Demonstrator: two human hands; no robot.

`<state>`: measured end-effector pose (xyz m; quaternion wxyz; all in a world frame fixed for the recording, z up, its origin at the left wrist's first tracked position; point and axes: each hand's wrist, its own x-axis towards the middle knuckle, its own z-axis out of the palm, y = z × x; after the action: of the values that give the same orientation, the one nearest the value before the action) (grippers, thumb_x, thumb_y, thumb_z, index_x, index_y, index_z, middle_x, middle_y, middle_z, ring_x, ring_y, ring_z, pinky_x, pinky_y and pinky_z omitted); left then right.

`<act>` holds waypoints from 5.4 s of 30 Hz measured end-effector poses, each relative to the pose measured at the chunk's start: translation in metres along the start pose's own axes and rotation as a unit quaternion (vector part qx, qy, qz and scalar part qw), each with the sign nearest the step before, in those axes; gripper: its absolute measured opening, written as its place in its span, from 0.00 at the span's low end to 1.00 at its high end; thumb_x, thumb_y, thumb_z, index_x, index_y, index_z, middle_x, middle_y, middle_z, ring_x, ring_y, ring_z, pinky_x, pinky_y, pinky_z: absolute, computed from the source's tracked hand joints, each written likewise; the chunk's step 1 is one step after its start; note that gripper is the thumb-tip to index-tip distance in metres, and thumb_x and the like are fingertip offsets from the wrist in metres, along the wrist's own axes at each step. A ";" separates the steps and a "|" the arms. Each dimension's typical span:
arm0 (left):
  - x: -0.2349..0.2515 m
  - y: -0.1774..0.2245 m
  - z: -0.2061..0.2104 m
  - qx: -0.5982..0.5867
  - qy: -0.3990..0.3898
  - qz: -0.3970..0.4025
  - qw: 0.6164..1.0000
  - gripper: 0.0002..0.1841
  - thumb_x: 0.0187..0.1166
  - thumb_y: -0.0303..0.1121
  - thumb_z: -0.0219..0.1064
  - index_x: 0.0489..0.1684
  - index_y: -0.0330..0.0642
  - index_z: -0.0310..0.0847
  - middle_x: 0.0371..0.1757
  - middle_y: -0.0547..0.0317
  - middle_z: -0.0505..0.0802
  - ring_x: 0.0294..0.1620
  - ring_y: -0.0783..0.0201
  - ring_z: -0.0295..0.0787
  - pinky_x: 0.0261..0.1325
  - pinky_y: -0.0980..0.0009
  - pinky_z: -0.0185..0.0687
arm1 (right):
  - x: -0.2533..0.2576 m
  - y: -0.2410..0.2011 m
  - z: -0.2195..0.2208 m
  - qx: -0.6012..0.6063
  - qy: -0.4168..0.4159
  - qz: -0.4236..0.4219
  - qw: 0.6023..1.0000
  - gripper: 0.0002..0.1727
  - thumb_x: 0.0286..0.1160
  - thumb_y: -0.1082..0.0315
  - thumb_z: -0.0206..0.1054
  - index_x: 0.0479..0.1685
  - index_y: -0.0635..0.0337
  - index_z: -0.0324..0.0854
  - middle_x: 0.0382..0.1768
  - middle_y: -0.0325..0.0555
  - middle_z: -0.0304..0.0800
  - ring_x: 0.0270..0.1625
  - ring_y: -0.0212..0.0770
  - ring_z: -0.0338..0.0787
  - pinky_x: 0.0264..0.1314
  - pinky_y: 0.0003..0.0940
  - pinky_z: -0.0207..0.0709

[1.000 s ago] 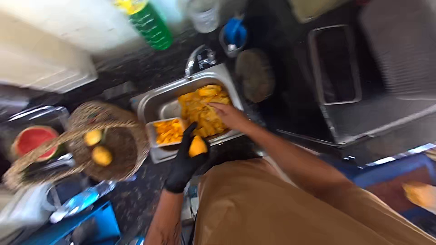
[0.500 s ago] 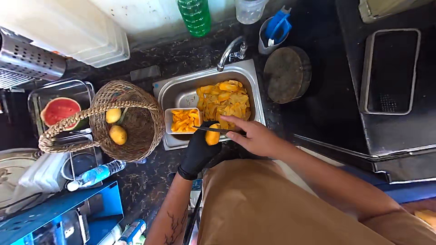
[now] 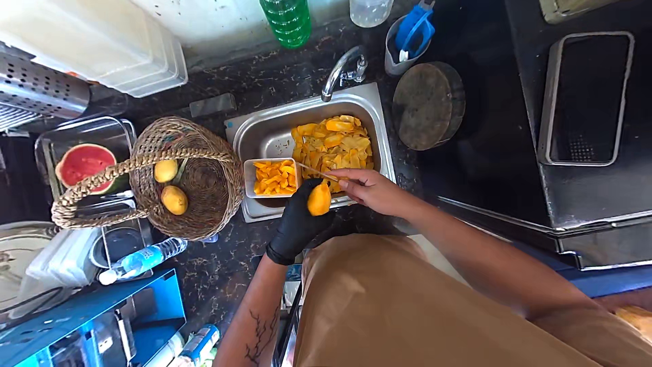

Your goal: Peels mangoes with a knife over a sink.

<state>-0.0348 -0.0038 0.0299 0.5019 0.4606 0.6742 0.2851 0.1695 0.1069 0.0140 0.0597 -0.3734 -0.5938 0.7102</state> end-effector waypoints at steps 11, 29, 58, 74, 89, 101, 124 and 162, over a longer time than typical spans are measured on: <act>0.001 -0.013 0.006 -0.029 0.014 0.006 0.999 0.44 0.51 0.32 0.86 0.74 0.49 0.65 0.56 0.61 0.90 0.56 0.66 0.89 0.59 0.64 0.89 | -0.013 -0.011 -0.013 0.172 -0.133 0.086 0.972 0.23 0.95 0.54 0.49 0.84 0.39 0.72 0.26 0.39 0.78 0.20 0.29 0.75 0.21 0.20 0.70; 0.014 -0.015 0.010 -0.638 0.042 -0.145 0.755 0.32 0.88 0.65 0.40 0.62 0.49 0.79 0.37 0.51 0.88 0.36 0.56 0.89 0.37 0.59 0.89 | -0.004 0.020 -0.004 -0.135 0.067 0.072 0.986 0.28 0.91 0.47 0.57 0.86 0.44 0.70 0.34 0.45 0.89 0.32 0.40 0.88 0.41 0.43 0.85; 0.016 -0.007 0.008 -0.618 0.174 -0.174 0.746 0.24 0.89 0.58 0.50 0.69 0.54 0.77 0.47 0.54 0.89 0.41 0.59 0.89 0.40 0.64 0.89 | -0.018 0.026 0.015 -0.268 0.172 -0.036 0.947 0.23 0.92 0.47 0.53 0.66 0.47 0.87 0.46 0.41 0.93 0.45 0.39 0.91 0.51 0.48 0.86; 0.024 -0.038 0.022 -0.606 0.078 -0.068 0.789 0.15 0.83 0.42 0.52 0.59 0.50 0.79 0.45 0.57 0.92 0.40 0.59 0.92 0.35 0.59 0.90 | -0.016 0.017 0.004 -0.259 0.101 0.131 0.951 0.27 0.94 0.47 0.45 0.61 0.59 0.82 0.49 0.58 0.91 0.56 0.60 0.92 0.59 0.65 0.82; 0.027 0.011 0.076 -0.442 -0.068 -0.091 0.890 0.25 0.78 0.35 0.62 0.76 0.44 0.73 0.55 0.48 0.91 0.45 0.56 0.93 0.40 0.60 0.92 | -0.051 -0.016 -0.010 -0.401 0.117 0.068 0.906 0.47 0.65 0.73 0.76 0.90 0.51 0.59 0.47 0.58 0.91 0.58 0.64 0.89 0.61 0.65 0.79; 0.048 0.000 0.053 -0.614 0.124 -0.069 0.777 0.25 0.91 0.57 0.40 0.58 0.53 0.79 0.43 0.61 0.93 0.41 0.62 0.94 0.39 0.60 0.93 | -0.058 -0.029 0.002 -0.195 0.044 -0.009 0.980 0.23 0.95 0.50 0.47 0.65 0.57 0.79 0.38 0.54 0.90 0.45 0.55 0.92 0.51 0.61 0.83; 0.052 -0.033 0.046 -0.604 0.104 -0.086 0.786 0.20 0.91 0.50 0.44 0.57 0.55 0.82 0.43 0.61 0.93 0.38 0.62 0.93 0.30 0.62 0.90 | -0.146 -0.069 -0.203 -0.246 0.600 -0.170 0.742 0.25 0.96 0.60 0.43 0.83 0.61 0.70 0.28 0.40 0.84 0.26 0.35 0.85 0.32 0.35 0.86; 0.062 -0.066 0.038 -0.628 0.067 -0.079 0.771 0.19 0.86 0.54 0.52 0.56 0.54 0.83 0.47 0.60 0.93 0.44 0.61 0.93 0.35 0.60 0.91 | -0.143 -0.084 -0.212 -0.178 0.552 -0.159 0.799 0.24 0.97 0.60 0.45 0.80 0.60 0.75 0.27 0.43 0.83 0.25 0.38 0.85 0.33 0.37 0.88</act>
<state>-0.0258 0.0221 -0.0642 0.6542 -0.0329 0.4106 0.6343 0.3693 0.2250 0.1509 0.4217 -0.6065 -0.6275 0.2462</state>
